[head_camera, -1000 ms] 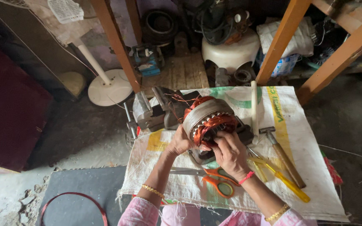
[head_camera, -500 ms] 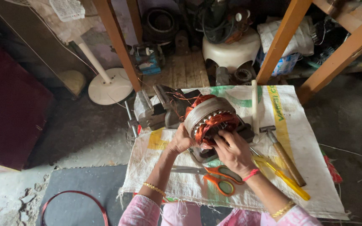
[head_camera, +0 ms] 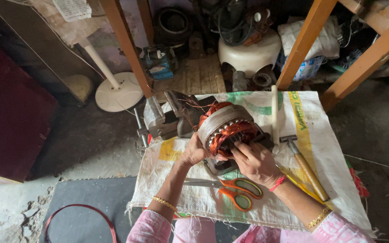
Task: The person winds copper wire by hand into the slots of a motor stator held in a bench vise. They repeatedly insert and adjust the wire with both hands, occasionally rotating the stator to access different slots.
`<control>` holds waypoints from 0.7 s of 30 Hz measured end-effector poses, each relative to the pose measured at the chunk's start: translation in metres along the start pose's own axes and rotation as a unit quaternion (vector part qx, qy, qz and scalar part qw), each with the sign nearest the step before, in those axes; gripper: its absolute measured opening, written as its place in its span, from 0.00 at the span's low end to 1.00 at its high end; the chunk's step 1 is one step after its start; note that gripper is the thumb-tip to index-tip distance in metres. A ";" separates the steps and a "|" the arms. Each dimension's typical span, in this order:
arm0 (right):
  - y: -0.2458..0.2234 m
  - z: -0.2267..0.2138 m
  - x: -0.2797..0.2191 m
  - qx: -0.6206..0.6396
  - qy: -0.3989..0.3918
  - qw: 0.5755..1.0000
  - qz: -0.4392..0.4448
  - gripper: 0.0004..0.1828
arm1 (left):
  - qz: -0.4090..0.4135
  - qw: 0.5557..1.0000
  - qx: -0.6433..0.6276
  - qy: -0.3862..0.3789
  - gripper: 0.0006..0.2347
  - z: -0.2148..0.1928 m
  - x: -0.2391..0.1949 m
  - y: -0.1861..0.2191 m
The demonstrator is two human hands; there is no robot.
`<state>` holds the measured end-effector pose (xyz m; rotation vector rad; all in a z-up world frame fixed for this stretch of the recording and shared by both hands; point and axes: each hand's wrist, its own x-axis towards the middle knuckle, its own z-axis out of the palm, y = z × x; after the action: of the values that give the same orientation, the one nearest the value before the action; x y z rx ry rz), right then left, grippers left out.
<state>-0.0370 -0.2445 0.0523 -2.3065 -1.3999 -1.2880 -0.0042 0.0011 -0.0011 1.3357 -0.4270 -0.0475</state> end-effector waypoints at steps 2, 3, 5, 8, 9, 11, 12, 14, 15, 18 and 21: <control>-0.001 0.001 0.004 0.035 -0.003 0.999 0.014 0.11 | 0.012 0.999 0.039 0.001 0.37 0.001 0.000 0.002; -0.001 0.000 0.007 0.052 -0.004 0.998 0.020 0.10 | 0.019 0.998 0.058 0.001 0.37 0.001 0.000 0.003; -0.003 -0.002 0.009 0.059 -0.003 0.997 0.039 0.10 | 0.006 0.996 0.089 0.010 0.39 0.001 0.002 0.005; -0.005 -0.005 0.012 0.082 -0.014 0.995 0.051 0.12 | 0.001 0.998 0.063 0.022 0.42 0.002 0.001 0.004; -0.005 -0.005 0.013 0.090 -0.019 0.994 0.052 0.12 | 0.002 0.999 0.043 0.025 0.43 0.003 0.001 0.003; -0.003 -0.004 0.013 0.090 -0.017 0.995 0.050 0.11 | 0.007 0.999 0.030 0.014 0.43 0.003 0.002 0.003; -0.002 -0.002 0.012 0.090 -0.018 0.995 0.048 0.10 | 0.010 1.000 0.022 0.009 0.44 0.003 0.003 0.002; -0.001 0.002 0.008 0.065 -0.026 0.997 0.043 0.08 | 0.015 1.000 0.023 0.007 0.44 0.002 0.005 0.000; -0.001 0.005 0.007 0.054 -0.030 0.997 0.038 0.06 | 0.019 1.000 0.024 0.008 0.44 0.000 0.005 -0.001; -0.002 0.015 0.002 0.075 0.014 0.997 0.029 0.06 | 0.016 0.998 0.055 0.010 0.43 -0.001 0.003 -0.003; -0.003 0.012 0.003 0.098 0.080 0.992 0.017 0.09 | -0.004 0.995 0.104 0.005 0.41 0.000 0.002 0.002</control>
<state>-0.0318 -0.2344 0.0461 -2.0432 -1.3618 -1.2362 -0.0025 0.0013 0.0009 1.5431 -0.4257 -0.0025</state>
